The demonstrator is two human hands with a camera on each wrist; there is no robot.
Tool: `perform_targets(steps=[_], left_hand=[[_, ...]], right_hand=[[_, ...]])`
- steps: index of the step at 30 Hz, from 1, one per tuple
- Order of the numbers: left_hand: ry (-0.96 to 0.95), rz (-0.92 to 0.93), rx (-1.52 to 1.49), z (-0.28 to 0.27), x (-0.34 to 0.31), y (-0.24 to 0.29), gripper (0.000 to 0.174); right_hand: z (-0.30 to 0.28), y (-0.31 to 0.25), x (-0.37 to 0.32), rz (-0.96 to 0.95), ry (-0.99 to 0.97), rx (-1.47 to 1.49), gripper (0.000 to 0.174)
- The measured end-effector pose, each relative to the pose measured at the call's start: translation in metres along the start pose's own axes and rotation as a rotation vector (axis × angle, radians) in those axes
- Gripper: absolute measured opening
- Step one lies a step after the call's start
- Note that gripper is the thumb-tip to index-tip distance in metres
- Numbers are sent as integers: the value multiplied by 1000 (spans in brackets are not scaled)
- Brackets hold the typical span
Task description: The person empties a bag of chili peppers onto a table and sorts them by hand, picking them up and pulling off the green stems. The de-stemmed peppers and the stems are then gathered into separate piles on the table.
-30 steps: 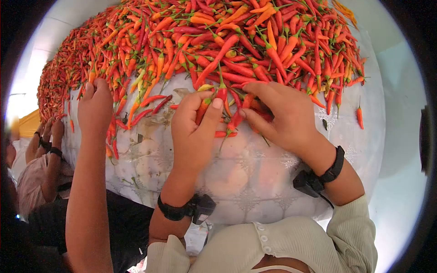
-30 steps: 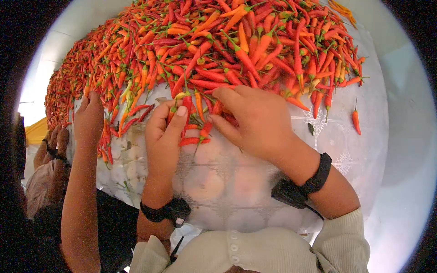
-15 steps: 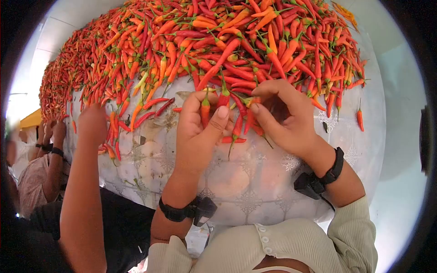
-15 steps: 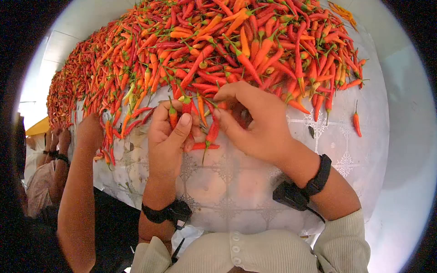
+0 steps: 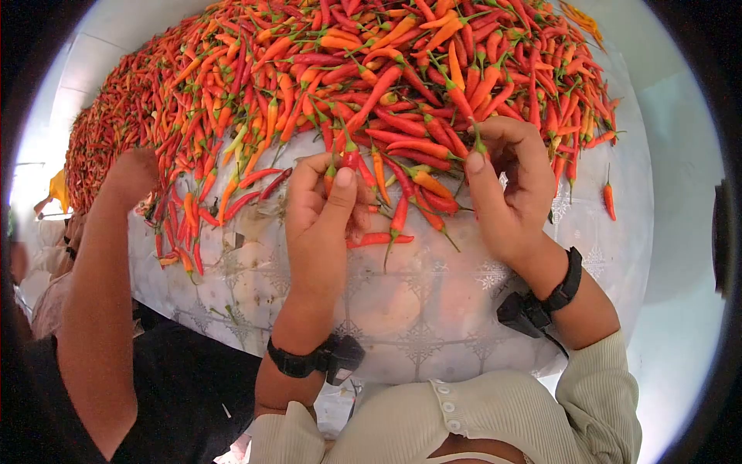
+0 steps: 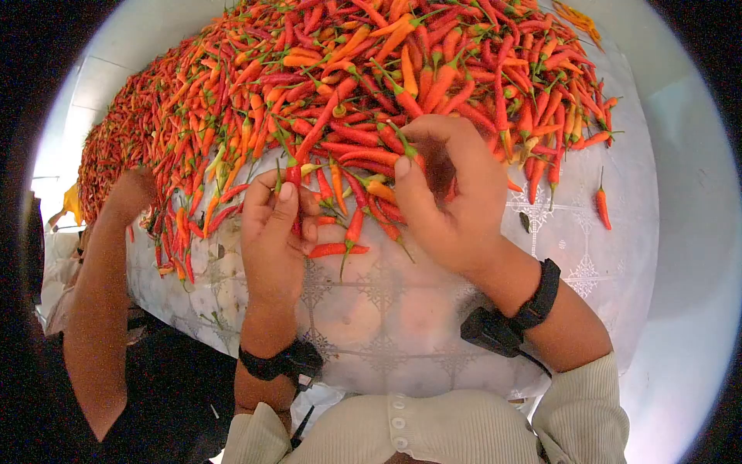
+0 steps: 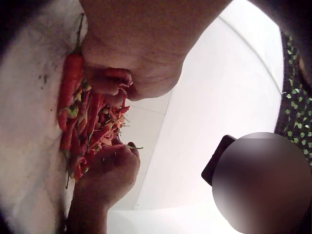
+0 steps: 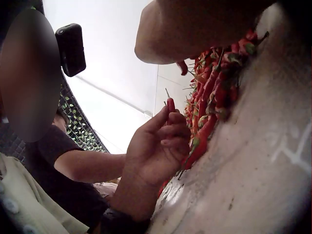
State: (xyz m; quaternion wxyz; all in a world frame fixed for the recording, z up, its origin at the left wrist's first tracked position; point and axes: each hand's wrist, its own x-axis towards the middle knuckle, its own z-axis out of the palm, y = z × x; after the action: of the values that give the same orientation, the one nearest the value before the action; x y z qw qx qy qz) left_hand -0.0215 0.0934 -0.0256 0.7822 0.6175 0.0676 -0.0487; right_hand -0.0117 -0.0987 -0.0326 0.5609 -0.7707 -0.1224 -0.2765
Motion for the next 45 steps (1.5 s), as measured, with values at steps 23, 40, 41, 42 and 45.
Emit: perform_targets(steps=[23, 40, 41, 42, 45], left_hand=[[-324, -6, -38, 7, -7, 0, 30], [-192, -48, -97, 5, -13, 0, 36], [-196, -62, -112, 4, -13, -1, 36], [-198, -75, -127, 3, -13, -2, 37], [-157, -83, -126, 4, -15, -2, 36]], right_hand=[[-2, -10, 7, -187, -279, -61, 19], [-8, 9, 21, -87, -74, -620, 26], [-8, 10, 21, -110, -109, -675, 25], [-8, 10, 21, -118, -114, -703, 23], [-7, 10, 18, -129, -123, -729, 20]])
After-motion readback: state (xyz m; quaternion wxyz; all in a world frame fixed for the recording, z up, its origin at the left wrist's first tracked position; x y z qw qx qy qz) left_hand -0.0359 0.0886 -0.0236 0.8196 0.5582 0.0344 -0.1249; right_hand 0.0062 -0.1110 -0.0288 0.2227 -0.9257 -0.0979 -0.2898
